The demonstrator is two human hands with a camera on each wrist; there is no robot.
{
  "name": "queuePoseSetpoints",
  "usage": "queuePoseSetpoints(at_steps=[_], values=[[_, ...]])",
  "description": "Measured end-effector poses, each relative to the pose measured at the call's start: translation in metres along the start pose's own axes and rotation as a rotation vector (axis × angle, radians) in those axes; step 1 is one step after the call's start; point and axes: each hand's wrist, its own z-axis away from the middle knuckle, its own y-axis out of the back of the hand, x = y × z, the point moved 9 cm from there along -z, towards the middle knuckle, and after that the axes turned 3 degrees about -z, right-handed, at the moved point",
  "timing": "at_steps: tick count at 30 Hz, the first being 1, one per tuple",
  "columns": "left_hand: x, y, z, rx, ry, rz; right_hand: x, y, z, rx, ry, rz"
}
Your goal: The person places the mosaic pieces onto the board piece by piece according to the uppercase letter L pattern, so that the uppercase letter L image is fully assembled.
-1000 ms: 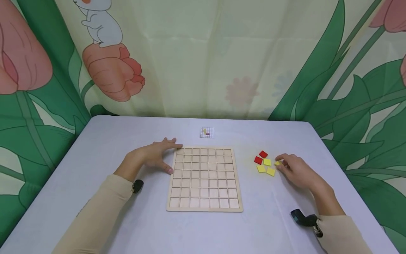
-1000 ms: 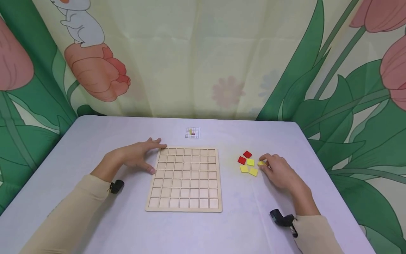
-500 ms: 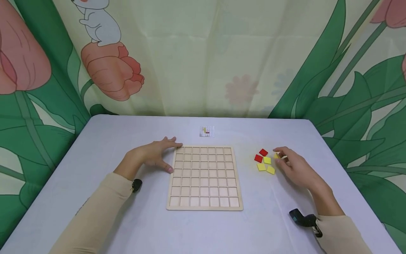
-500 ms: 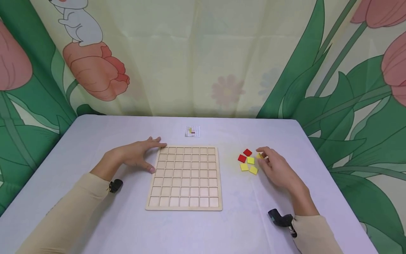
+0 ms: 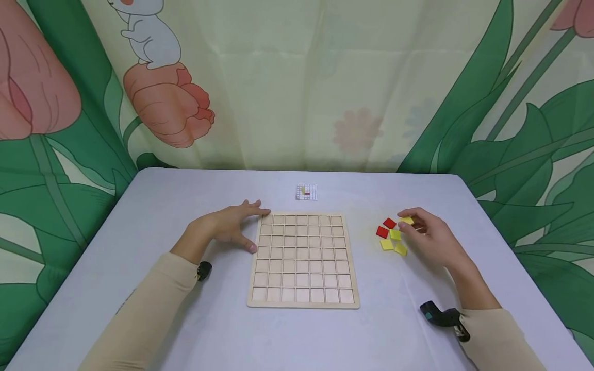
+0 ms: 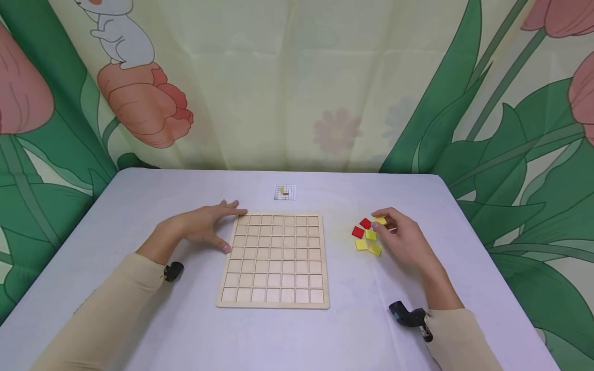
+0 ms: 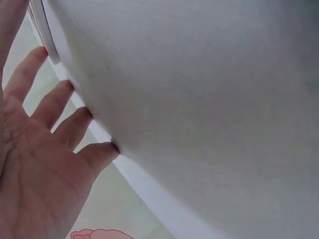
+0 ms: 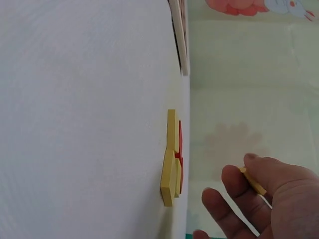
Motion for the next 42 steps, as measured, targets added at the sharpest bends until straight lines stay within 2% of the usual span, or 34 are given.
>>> queuePoseSetpoints(at_steps=[13,31,37,42], values=[[0.0,0.001,-0.001,-0.002,0.001,-0.019,-0.019,-0.01,-0.01,0.01,0.042,-0.003],[-0.003,0.001,0.002,-0.01,0.022,-0.011,-0.062,-0.037,-0.028,-0.04,0.186,-0.214],[-0.004,0.001,0.002,-0.009,0.024,-0.012,-0.075,-0.043,-0.033,-0.022,0.245,-0.179],[-0.003,0.0,0.001,-0.012,0.017,-0.016,-0.08,-0.048,-0.037,-0.03,0.258,-0.207]])
